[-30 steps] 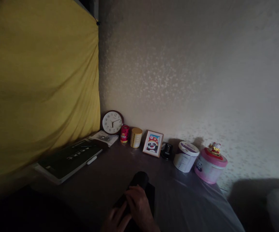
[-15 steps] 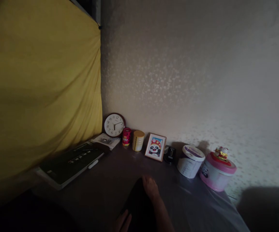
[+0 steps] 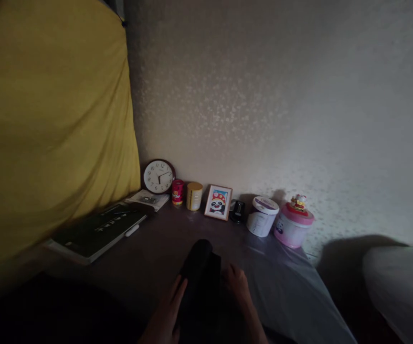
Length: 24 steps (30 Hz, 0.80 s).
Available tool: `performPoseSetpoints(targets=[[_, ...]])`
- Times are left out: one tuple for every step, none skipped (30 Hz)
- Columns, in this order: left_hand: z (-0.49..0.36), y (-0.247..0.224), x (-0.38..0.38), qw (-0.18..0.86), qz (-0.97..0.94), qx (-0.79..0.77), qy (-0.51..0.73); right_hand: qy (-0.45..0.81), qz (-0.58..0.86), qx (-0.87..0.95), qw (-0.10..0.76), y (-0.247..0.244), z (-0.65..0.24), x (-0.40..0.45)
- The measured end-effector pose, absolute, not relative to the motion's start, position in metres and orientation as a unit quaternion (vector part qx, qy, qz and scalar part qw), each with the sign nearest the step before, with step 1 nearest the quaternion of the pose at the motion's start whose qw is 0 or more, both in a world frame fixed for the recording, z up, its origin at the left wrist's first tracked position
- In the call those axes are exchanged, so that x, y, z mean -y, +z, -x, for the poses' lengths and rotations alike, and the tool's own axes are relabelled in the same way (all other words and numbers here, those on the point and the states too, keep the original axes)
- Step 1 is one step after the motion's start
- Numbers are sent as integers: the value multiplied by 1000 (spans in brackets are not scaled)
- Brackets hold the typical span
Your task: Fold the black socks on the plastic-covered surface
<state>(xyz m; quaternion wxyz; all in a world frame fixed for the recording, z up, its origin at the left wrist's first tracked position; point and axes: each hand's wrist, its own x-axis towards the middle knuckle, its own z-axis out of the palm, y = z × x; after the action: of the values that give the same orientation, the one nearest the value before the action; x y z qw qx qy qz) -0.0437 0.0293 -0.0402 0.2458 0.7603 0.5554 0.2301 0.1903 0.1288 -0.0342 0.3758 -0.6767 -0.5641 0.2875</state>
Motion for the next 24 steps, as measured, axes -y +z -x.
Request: performPoseSetpoints(targets=[[43, -41, -27, 242, -760, -551, 245, 303, 673, 564, 370, -35, -188, -123], [42, -42, -26, 236, -759, -548, 261, 309, 670, 567, 366, -35, -186, -118], [42, -44, -25, 230, -757, -547, 273, 308, 669, 571, 363, -35, -183, -114], [41, -46, -24, 226, -754, -549, 280, 296, 669, 577, 363, -35, -180, -111], [40, -46, -24, 224, -751, -553, 282, 280, 669, 583, 365, -36, -177, -108], [39, -47, -24, 224, -749, -557, 282, 265, 668, 588, 370, -36, -174, -106], [39, -46, -23, 225, -747, -559, 280, 253, 666, 593, 375, -37, -171, -104], [38, -45, -23, 227, -746, -561, 278, 241, 664, 597, 380, -38, -168, -102], [38, -44, -23, 229, -746, -560, 278, 229, 663, 602, 381, -38, -165, -100], [37, -42, -23, 230, -747, -559, 277, 219, 663, 606, 381, -39, -163, -98], [37, -40, -23, 231, -747, -558, 277, 212, 663, 609, 380, -39, -162, -96], [37, -39, -22, 231, -748, -557, 276, 203, 663, 613, 380, -38, -161, -94], [37, -38, -22, 230, -748, -558, 274, 193, 664, 616, 377, -37, -161, -93], [37, -38, -21, 229, -748, -560, 273, 184, 667, 619, 371, -36, -162, -92], [37, -37, -21, 228, -748, -561, 273, 178, 670, 624, 361, -34, -162, -92], [37, -37, -20, 226, -747, -562, 275, 176, 674, 627, 348, -32, -163, -92], [38, -37, -19, 224, -745, -564, 275, 179, 679, 630, 333, -29, -165, -92], [38, -37, -19, 223, -744, -566, 275, 185, 682, 631, 320, -26, -166, -93], [38, -37, -18, 221, -744, -569, 273, 193, 682, 633, 312, -24, -167, -93], [38, -37, -18, 219, -744, -571, 271, 199, 681, 634, 307, -22, -168, -93], [38, -37, -17, 217, -744, -572, 268, 199, 682, 634, 305, -19, -168, -93], [38, -37, -17, 214, -745, -573, 265, 192, 683, 635, 306, -18, -168, -93], [37, -36, -16, 212, -746, -574, 262, 176, 683, 637, 310, -17, -168, -92], [37, -35, -16, 210, -747, -577, 257, 155, 682, 640, 316, -16, -167, -92]])
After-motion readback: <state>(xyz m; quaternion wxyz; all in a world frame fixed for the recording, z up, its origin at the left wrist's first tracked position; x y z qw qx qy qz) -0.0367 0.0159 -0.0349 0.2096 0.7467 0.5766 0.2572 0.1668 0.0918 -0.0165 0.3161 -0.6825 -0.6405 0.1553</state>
